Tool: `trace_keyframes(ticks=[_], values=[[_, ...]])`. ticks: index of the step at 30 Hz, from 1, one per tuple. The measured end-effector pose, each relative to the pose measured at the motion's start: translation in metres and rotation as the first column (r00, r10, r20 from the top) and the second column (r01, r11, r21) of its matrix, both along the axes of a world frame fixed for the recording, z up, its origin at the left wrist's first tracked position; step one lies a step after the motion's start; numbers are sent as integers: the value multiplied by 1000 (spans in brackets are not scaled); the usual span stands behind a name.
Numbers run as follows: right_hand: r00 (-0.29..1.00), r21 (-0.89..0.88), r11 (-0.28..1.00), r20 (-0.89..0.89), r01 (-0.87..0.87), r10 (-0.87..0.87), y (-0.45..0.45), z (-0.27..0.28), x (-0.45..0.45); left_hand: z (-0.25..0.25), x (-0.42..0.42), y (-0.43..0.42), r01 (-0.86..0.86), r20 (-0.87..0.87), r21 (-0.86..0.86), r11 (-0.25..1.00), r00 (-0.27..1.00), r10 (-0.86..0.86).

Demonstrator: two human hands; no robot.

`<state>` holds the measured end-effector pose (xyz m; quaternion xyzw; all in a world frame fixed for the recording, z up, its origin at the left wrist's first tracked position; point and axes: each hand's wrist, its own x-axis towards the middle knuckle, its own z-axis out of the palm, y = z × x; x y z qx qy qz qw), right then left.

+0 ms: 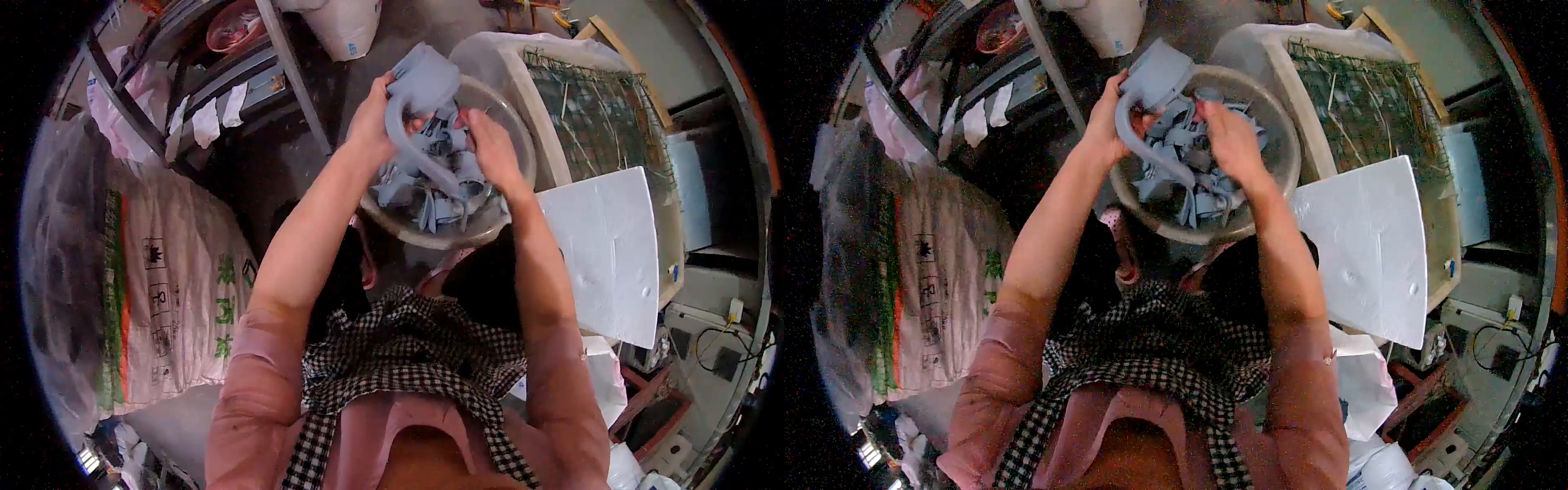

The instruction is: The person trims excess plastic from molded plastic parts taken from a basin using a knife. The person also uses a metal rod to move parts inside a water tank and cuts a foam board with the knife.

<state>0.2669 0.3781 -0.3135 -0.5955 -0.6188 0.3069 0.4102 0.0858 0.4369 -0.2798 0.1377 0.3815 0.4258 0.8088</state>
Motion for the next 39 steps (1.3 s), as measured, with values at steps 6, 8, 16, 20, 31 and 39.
trace_keyframes(ticks=[6, 8, 16, 20, 31, 39], values=[[984, 305, 952, 155, 33, -83, -8, 3, -11, 25, 6, -36, 220, -232, 374, 901, 963, -139], [979, 364, 931, 185, 11, -84, -9, 5, -12, 30, 8, -42, 217, -239, 442, 871, 964, -119], [941, 617, 780, 315, -104, -123, -8, 20, -23, 20, 8, -41, 300, -215, 501, 811, 952, -220], [982, 470, 871, 175, -144, 68, 2, 3, -7, 3, 0, -27, 204, -209, 418, 885, 970, -125], [822, -148, 976, 568, 161, -50, 11, -27, 53, -39, 23, -21, 91, -153, 254, 963, 987, -53], [767, -135, 851, 522, 507, -374, -6, 0, 80, -237, 43, -55, 983, -987, 160, 93, 162, -14]])
